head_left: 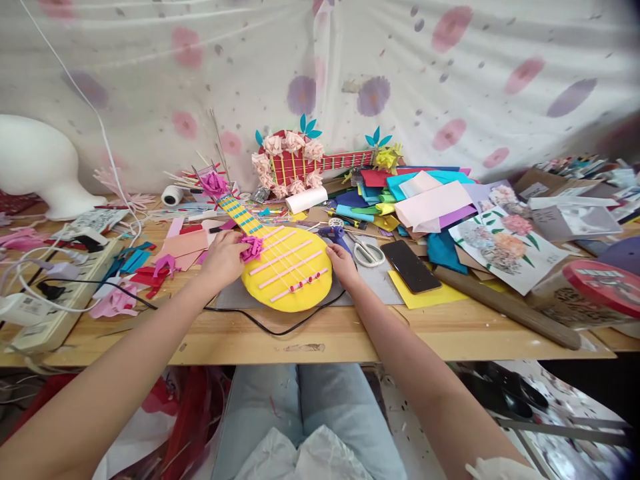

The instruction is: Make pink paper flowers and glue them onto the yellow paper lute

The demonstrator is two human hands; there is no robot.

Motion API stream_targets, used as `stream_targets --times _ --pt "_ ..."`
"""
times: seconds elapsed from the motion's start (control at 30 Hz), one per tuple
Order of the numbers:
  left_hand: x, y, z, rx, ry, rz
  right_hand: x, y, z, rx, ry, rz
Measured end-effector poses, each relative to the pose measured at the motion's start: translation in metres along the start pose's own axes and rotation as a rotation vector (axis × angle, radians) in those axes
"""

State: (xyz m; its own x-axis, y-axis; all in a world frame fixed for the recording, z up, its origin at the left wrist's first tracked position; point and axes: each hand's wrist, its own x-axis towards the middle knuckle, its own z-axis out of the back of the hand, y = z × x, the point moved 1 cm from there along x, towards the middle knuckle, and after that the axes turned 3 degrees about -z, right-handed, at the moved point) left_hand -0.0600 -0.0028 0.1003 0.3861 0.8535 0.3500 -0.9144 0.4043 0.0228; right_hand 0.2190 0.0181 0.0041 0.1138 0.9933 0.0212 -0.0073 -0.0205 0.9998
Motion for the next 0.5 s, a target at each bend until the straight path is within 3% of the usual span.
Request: stream_targets --times 0.17,0.33,0.5 --pt "0.009 -0.008 0.013 0.020 0.012 -0.018 0.000 -0.007 0.000 0.032 -0.005 -0.040" --pt "0.016 -0.009 0.004 0.039 0.056 -0.003 -0.001 -0.010 0.000 0.010 -0.022 -0.032" --pt "0.018 -0.006 0.001 0.014 0.026 -0.010 0.000 -0.011 0.000 0.015 -0.005 -0.031"
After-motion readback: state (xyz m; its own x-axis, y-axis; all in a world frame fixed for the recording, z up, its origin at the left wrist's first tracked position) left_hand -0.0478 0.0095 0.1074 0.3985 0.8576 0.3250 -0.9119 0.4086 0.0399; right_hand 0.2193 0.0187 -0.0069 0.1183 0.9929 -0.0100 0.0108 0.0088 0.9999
